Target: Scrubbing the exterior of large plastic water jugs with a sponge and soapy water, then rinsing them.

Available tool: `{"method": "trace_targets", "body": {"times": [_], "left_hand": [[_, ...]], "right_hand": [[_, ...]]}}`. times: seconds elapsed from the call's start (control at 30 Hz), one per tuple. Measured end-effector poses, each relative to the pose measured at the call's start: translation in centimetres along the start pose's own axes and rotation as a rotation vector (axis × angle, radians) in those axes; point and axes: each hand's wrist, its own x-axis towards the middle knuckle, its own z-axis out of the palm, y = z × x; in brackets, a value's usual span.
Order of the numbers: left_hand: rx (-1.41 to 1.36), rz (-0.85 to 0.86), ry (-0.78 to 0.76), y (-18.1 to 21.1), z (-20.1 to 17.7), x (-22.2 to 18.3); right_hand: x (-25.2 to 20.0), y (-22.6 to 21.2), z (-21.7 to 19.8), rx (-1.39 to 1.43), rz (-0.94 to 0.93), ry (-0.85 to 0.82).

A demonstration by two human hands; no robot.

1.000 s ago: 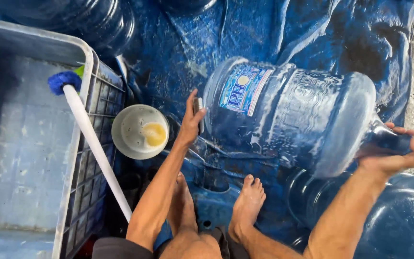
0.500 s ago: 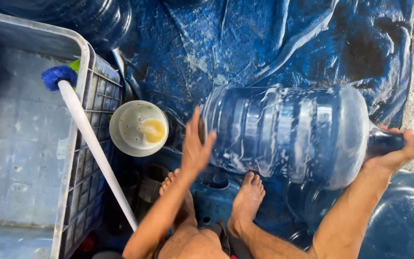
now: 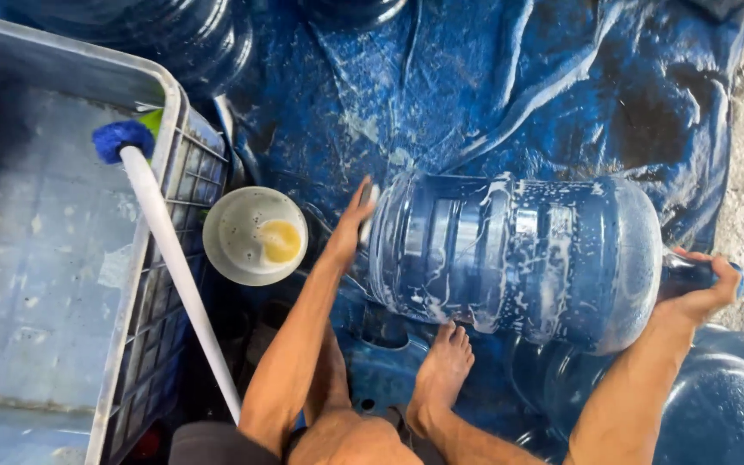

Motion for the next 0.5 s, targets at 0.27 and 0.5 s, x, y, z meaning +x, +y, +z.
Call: {"method": "trace_targets", "body": {"times": [0.27,0.5], "left_hand": [[-0.442,-0.037,-0.023,-0.8,-0.4,-1.5],[-0.165,-0.198,0.143,-1.3,-0.4,-3.6]], "right_hand": [[-1.1,1.4,2.5,-0.115,0.171,0.033],[-2.9,-0.1,2.6,0.207,0.263,0.180]]}}
